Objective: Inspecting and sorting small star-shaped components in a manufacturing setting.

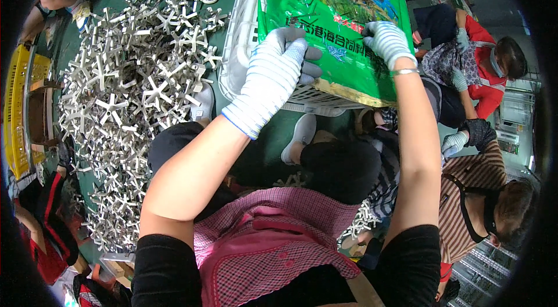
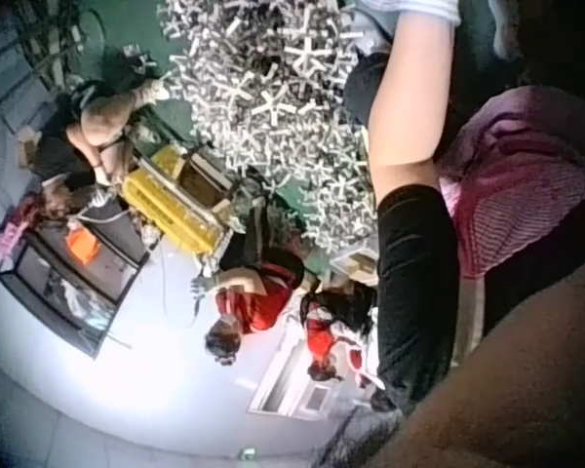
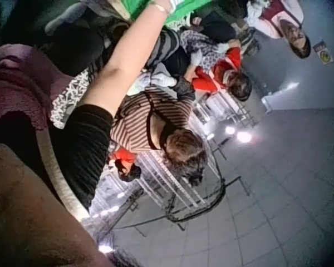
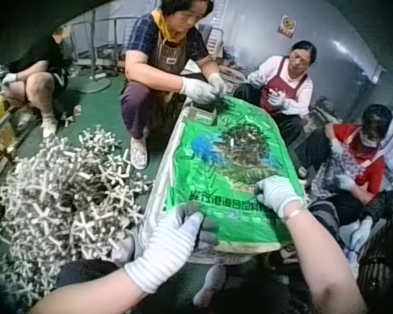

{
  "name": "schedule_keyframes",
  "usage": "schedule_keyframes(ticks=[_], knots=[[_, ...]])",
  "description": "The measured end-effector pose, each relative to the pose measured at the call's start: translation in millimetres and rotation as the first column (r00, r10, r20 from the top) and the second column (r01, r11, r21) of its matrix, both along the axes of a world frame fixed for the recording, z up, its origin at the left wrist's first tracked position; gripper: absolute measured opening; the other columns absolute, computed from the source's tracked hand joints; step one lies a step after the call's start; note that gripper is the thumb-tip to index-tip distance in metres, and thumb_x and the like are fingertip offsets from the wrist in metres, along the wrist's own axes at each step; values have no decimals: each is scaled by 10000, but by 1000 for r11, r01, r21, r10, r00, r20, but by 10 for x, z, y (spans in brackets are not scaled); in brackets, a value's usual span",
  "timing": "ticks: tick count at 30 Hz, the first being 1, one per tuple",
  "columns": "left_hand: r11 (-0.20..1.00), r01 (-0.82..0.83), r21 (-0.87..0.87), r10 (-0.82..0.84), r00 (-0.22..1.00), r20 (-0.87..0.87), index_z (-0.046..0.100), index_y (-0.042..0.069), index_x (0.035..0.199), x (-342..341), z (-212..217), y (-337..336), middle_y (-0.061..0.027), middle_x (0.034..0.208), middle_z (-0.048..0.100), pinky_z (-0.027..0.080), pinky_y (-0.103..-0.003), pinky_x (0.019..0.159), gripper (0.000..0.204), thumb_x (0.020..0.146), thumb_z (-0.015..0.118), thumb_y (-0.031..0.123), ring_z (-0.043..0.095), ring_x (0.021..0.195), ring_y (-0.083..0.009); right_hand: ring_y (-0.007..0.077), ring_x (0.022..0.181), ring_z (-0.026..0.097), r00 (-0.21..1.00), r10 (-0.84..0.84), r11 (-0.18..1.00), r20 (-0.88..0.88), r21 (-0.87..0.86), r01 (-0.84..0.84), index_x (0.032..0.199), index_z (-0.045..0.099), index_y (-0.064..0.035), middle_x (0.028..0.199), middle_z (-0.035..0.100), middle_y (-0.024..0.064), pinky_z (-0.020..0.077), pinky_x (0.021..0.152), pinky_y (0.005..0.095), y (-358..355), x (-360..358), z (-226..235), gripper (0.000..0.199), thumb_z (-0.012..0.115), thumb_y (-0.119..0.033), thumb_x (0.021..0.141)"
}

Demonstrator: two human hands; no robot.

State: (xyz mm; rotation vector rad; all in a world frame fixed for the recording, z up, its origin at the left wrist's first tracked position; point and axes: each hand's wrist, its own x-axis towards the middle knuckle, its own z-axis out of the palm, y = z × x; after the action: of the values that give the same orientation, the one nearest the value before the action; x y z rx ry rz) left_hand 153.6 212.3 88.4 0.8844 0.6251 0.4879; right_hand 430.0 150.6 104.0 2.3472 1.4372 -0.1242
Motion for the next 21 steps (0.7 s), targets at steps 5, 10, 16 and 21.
schedule_keyframes(ticks=[5, 10, 16, 21], knots=[[999, -30, -27, 29, 999, -37, 523, -3, 1107, -17, 119, 29, -125, 912, 642, 513, -244, 560, 276, 933, 513, 210, 627, 670, -152, 274, 859, 649, 973, 5, 848, -230, 517, 118, 973, 676, -115, 900, 680, 119, 491, 790, 361, -312, -254, 151, 227, 643, -249, 793], [996, -92, -14, 92, 996, 11, 504, -28, 1175, 19, 64, 0, -115, 910, 633, 493, -242, 528, 369, 920, 538, 236, 613, 634, -145, 228, 845, 653, 839, 111, 691, -533, 648, 320, 991, 677, -76, 924, 681, 124, 495, 796, 327, -417, -769, -236, 246, 669, -209, 784], [986, -164, 34, 164, 986, 9, 510, -27, 1160, 32, 116, 23, -112, 938, 637, 486, -228, 541, 350, 922, 535, 229, 618, 645, -141, 274, 918, 610, 961, 159, 777, -227, 629, 20, 969, 687, -132, 953, 658, 111, 464, 844, 387, -170, -996, -347, 259, 643, -313, 789], [986, -157, 58, 153, 986, 63, 530, -17, 1116, 108, 31, 30, -106, 952, 658, 503, -238, 603, 308, 927, 533, 226, 634, 703, -140, 254, 968, 571, 1000, 29, 887, 6, 462, -28, 935, 698, -167, 1008, 629, 55, 454, 819, 403, -41, -1074, -481, 256, 635, -367, 787]])
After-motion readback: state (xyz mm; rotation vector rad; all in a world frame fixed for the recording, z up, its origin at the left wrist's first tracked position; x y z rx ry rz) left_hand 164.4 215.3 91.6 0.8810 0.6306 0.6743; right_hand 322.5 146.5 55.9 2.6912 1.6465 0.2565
